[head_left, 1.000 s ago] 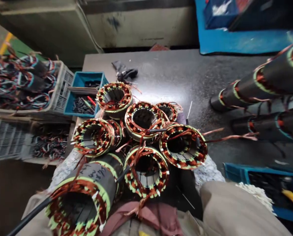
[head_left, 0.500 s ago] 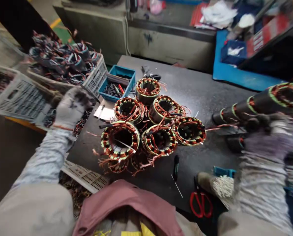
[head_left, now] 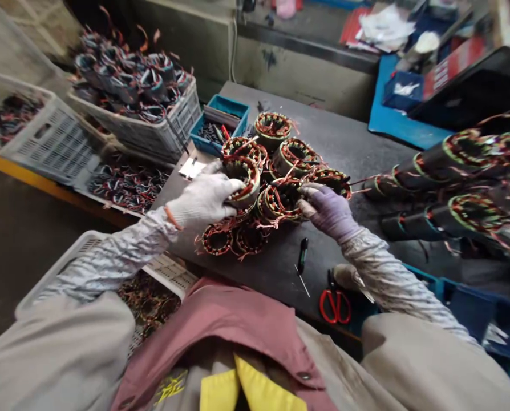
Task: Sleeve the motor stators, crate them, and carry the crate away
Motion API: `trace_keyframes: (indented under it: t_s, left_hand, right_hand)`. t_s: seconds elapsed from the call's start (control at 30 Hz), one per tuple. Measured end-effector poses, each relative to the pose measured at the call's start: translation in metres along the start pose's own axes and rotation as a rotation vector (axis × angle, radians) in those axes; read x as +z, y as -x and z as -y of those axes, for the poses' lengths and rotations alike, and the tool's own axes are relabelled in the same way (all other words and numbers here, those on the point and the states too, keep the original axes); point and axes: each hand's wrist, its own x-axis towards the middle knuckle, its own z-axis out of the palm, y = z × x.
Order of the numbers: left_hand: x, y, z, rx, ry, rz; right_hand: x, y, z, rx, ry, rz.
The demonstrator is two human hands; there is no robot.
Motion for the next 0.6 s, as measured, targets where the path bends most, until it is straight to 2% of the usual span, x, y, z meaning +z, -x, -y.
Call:
trace_keyframes:
  t_s: [0.1,0.17,0.2,0.23,0.3,0.37,0.43,0.5,0.6]
  left_hand:
    - [-0.022,0.037,0.000,-0.135,0.223,-0.152]
    - [-0.021,0.074,-0.004,-0.238,0.309,-0.206]
    - [-0.013,0.092,-0.006,-0.277,0.313,-0.223]
    - [0.000,0.109,-0.006,-0.305,0.287,-0.238]
    - [0.039,0.133,-0.005,-0.346,0.173,-0.231]
    - [0.086,0.138,-0.001,-0.381,0.064,-0.146]
    - [0.128,0.126,0.000,-0.414,-0.016,-0.005]
    - [0.159,0.106,-0.002,-0.446,-0.086,0.124]
    - [0.176,0.088,-0.009,-0.477,-0.152,0.233]
  right_hand:
    - [-0.003,0.004,-0.005,-0.016,0.004,-0.081]
    - [-0.010,0.009,-0.010,-0.030,0.034,-0.125]
    - [-0.014,0.011,-0.014,-0.029,0.058,-0.138]
    - [-0.020,0.013,-0.018,-0.019,0.087,-0.141]
    - [-0.031,0.014,-0.023,0.031,0.161,-0.116]
    - [-0.041,0.012,-0.022,0.099,0.243,-0.036]
    - [-0.048,0.007,-0.013,0.158,0.318,0.097]
    - [-0.050,-0.001,0.002,0.219,0.371,0.260]
    - [-0.044,-0.021,0.020,0.350,0.408,0.455]
